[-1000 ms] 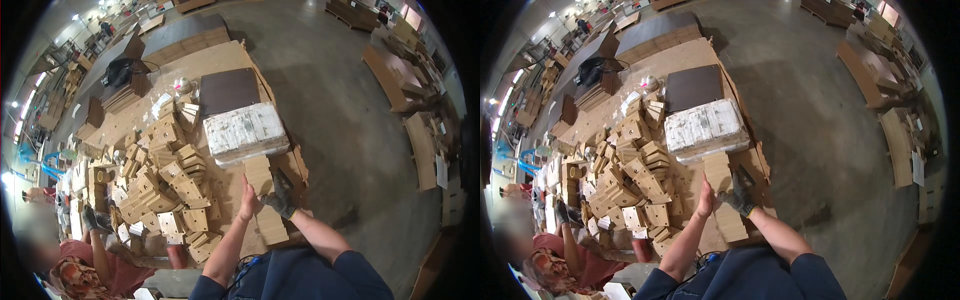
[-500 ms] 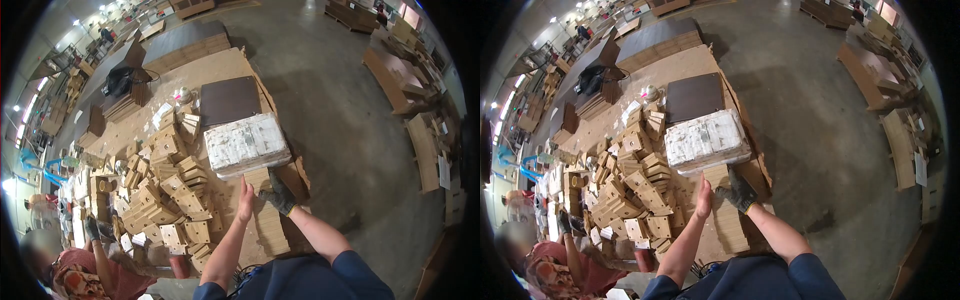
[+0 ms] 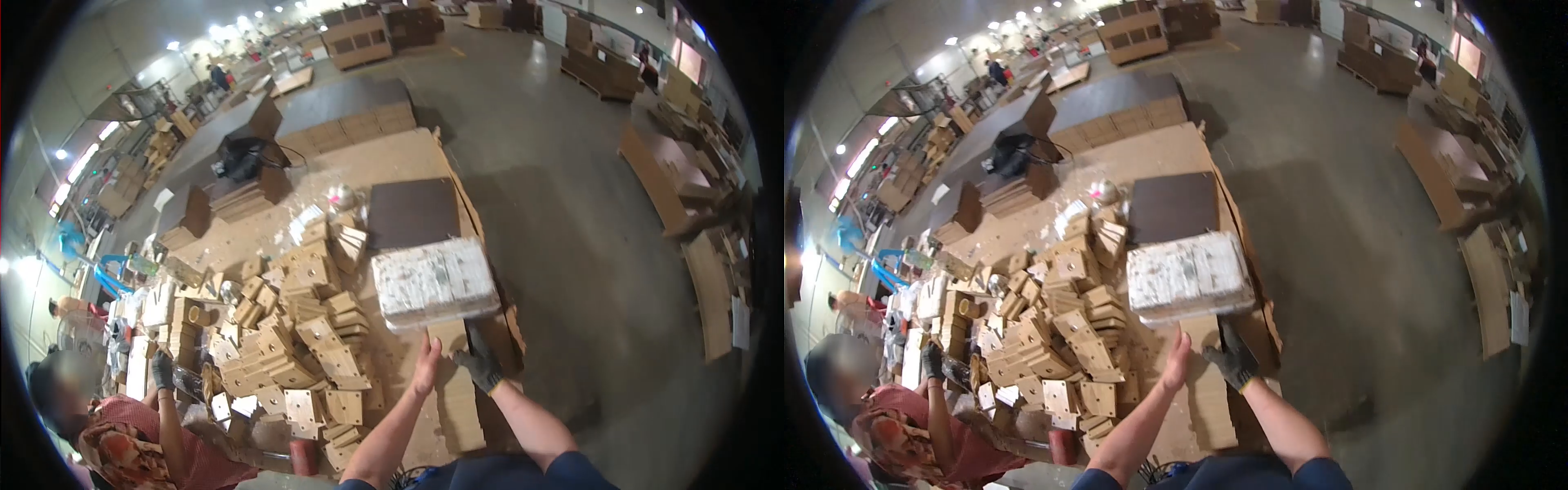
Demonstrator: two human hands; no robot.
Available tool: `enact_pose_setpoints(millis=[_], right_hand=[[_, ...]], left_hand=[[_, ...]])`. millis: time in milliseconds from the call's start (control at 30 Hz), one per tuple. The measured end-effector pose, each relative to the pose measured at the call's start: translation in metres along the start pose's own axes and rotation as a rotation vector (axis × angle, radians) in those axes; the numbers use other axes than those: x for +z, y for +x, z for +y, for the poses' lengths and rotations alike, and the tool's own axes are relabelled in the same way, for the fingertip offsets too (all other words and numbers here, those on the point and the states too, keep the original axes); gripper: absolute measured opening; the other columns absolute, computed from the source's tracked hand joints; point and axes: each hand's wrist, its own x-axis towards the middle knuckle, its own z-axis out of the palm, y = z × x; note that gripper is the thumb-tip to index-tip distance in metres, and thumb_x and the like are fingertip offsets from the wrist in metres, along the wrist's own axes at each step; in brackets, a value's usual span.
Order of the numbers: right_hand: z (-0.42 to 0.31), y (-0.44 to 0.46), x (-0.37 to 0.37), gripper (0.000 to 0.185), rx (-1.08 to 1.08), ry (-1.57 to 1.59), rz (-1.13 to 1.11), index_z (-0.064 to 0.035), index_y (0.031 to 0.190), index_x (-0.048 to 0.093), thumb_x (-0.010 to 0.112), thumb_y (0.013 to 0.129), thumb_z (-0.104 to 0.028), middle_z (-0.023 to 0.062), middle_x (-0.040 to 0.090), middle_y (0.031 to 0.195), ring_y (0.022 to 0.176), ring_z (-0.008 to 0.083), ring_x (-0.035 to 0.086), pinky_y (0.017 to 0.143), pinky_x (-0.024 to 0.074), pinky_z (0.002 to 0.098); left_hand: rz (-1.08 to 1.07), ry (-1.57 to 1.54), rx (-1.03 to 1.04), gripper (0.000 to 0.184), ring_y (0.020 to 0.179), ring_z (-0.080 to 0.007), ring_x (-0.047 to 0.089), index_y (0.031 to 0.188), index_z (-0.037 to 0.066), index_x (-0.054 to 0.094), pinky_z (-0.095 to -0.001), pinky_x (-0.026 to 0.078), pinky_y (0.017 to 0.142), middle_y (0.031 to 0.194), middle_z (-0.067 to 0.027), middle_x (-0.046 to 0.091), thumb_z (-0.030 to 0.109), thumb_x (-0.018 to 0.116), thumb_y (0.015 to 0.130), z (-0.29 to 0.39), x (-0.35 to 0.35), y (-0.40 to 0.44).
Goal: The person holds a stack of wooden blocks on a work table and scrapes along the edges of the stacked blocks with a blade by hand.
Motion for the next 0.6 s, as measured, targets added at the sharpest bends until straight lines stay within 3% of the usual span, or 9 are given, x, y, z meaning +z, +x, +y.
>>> enact_pose_setpoints(millis=[67,133,200,233,333,367,467,533,600], right_hand=[[0.000,-0.010,-0.001,0.085,0.185,-0.140,0.086,0.0042,0.142,0.021,0.069,0.078,-0.026,0.0190,0.029,0.146,0.137,0.0278,0.024,0.112,0.0185,0.0335],[0.005,-0.014,-0.003,0.080,0.081,0.017,0.175,0.0041,0.139,0.028,0.072,0.076,-0.018,0.0174,0.033,0.144,0.135,0.0268,0.027,0.111,0.0221,0.0355],[0.017,-0.025,-0.010,0.076,0.071,0.244,0.242,0.0043,0.136,0.032,0.073,0.075,-0.014,0.0157,0.039,0.139,0.130,0.0254,0.035,0.108,0.0292,0.0363],[0.022,-0.026,-0.011,0.073,0.069,0.360,0.274,0.0043,0.134,0.035,0.073,0.074,-0.012,0.0149,0.042,0.137,0.128,0.0247,0.039,0.106,0.0327,0.0367],[-0.026,-0.039,-0.012,0.063,-0.040,0.171,0.237,0.0024,0.128,0.042,0.073,0.075,-0.010,0.0120,0.049,0.129,0.118,0.0216,0.049,0.099,0.0413,0.0346],[-0.048,-0.041,-0.005,0.055,-0.196,0.027,0.256,-0.0008,0.124,0.048,0.073,0.076,-0.013,0.0128,0.058,0.117,0.108,0.0232,0.057,0.091,0.0462,0.0324],[-0.105,-0.048,-0.002,0.043,-0.288,-0.213,0.082,-0.0036,0.115,0.057,0.073,0.076,-0.014,0.0118,0.064,0.105,0.101,0.0253,0.060,0.085,0.0470,0.0347],[-0.140,-0.050,-0.001,0.035,-0.520,-0.408,0.131,-0.0051,0.106,0.062,0.073,0.075,-0.017,0.0101,0.066,0.097,0.094,0.0278,0.062,0.082,0.0465,0.0381],[-0.160,-0.056,0.000,0.029,-0.571,-0.435,0.149,-0.0067,0.100,0.065,0.073,0.075,-0.020,0.0089,0.067,0.097,0.094,0.0282,0.062,0.084,0.0457,0.0406]], left_hand=[[0.274,0.032,0.026,0.062,0.120,-0.0203,0.036,0.131,-0.004,0.032,-0.0314,0.028,0.101,0.130,-0.0145,0.040,0.040,0.051,0.092,0.011,-0.001,-0.004],[0.543,0.050,0.036,0.046,0.103,-0.0177,0.054,0.118,-0.004,0.050,-0.0294,0.042,0.090,0.112,-0.0137,0.057,0.030,0.061,0.090,0.015,0.000,-0.011],[0.735,0.099,0.144,0.028,0.081,-0.0087,0.055,0.098,0.000,0.055,-0.0230,0.045,0.073,0.091,-0.0055,0.060,0.021,0.069,0.085,0.008,-0.017,-0.015],[0.703,0.110,0.087,0.023,0.078,-0.0080,0.055,0.091,0.001,0.057,-0.0219,0.044,0.072,0.084,-0.0027,0.061,0.021,0.067,0.086,0.010,-0.025,-0.023],[0.516,0.018,0.207,0.019,0.077,-0.0076,0.055,0.089,0.001,0.059,-0.0222,0.045,0.073,0.079,-0.0010,0.062,0.020,0.063,0.089,0.035,-0.007,-0.047],[0.424,0.035,0.182,0.017,0.078,-0.0083,0.056,0.091,0.001,0.059,-0.0227,0.045,0.074,0.081,-0.0014,0.063,0.018,0.061,0.090,0.042,-0.001,-0.055],[0.150,-0.127,0.220,0.014,0.083,-0.0097,0.057,0.094,0.001,0.060,-0.0250,0.045,0.079,0.090,-0.0036,0.063,0.015,0.056,0.093,0.074,0.030,-0.077],[0.081,-0.204,0.184,0.013,0.085,-0.0098,0.056,0.094,0.001,0.059,-0.0259,0.045,0.083,0.090,-0.0036,0.063,0.013,0.053,0.094,0.095,0.046,-0.090],[0.006,-0.297,0.254,0.013,0.084,-0.0103,0.055,0.096,0.000,0.057,-0.0263,0.044,0.083,0.091,-0.0029,0.060,0.011,0.051,0.095,0.116,0.060,-0.102]])
